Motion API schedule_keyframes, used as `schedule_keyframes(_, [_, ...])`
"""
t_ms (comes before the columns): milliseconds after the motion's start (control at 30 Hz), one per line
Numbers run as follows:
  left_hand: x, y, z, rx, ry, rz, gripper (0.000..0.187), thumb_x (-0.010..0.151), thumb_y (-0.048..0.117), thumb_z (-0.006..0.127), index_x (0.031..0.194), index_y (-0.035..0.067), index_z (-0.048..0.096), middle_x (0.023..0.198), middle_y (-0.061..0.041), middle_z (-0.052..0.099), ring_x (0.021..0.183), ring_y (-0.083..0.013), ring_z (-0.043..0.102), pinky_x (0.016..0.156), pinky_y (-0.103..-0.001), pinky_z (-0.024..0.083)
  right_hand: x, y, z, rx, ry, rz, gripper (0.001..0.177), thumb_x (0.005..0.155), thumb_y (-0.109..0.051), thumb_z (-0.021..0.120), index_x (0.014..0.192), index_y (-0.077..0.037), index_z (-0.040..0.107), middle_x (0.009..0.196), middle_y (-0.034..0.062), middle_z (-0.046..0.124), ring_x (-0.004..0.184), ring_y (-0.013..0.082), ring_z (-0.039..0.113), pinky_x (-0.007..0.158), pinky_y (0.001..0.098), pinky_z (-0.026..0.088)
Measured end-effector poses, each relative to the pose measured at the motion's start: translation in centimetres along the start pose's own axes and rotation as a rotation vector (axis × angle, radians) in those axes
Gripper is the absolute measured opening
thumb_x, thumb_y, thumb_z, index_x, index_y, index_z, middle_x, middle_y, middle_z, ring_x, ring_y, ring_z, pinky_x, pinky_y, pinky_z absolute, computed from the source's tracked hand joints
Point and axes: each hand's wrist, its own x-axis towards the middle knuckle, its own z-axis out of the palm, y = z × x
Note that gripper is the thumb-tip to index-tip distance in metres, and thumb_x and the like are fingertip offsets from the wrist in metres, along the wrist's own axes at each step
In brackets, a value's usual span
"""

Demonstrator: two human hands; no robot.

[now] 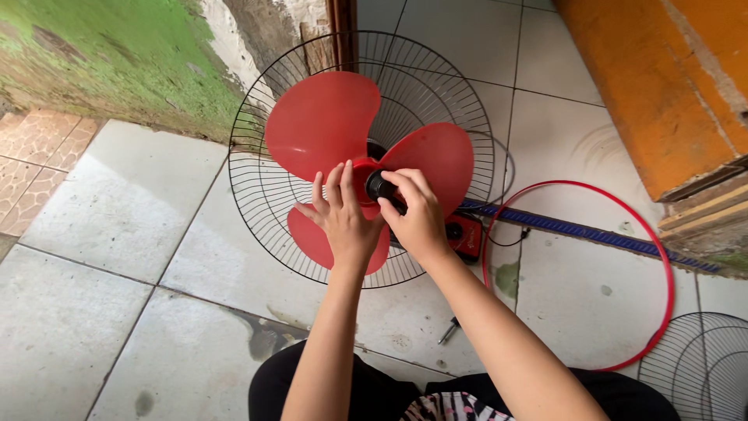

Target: The person disassembles a red electric fan by removing the front grille, fan blade, and rear grille, then reassembles the components in reverse order. The person uses a screwdriver to loosen and tighten screws on the fan cage.

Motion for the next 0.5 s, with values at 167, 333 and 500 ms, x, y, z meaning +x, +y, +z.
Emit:
schedule_keyframes(167, [-0.4,-1.4,1.2,0.057,0.003,0.008,0.085,0.072,0.019,0.082,0.149,0.021,0.048,0.144,0.005,0.049,0.149,-0.031,0.031,0.115,-0.077,-0.008,0.5,0.2,1.6,-0.062,-0.008,-0.169,0.039,0.083,0.0,0.074,0.122,-0.003,0.068,0.122,0.0104,0.064,0.113,0.0297,0.065,0.095,0.0386,0.056])
schedule_keyframes(333, [-0.3,-2.2,1.8,0.044,0.044,0.013,0.075,0.074,0.019,0.081,0.145,0.022,0.055,0.141,0.007,0.052,0.147,-0.0269,0.033,0.117,-0.075,-0.009,0.8,0.4,2.2,-0.104,-0.068,-0.198,0.036,0.085,0.003,0.071,0.121,-0.003,0.07,0.121,0.0076,0.065,0.112,0.0269,0.064,0.094,0.0362,0.057])
schedule_keyframes(500, [-0.3,-2.4,1.9,0.027,0.059,0.023,0.07,0.076,0.017,0.079,0.143,0.022,0.058,0.14,0.008,0.053,0.146,-0.0271,0.034,0.117,-0.075,-0.009,1.2,-0.1,2.2,-0.186,-0.102,-0.247,0.036,0.086,0.005,0.07,0.121,-0.003,0.072,0.12,0.0061,0.064,0.109,0.0237,0.062,0.094,0.0355,0.057])
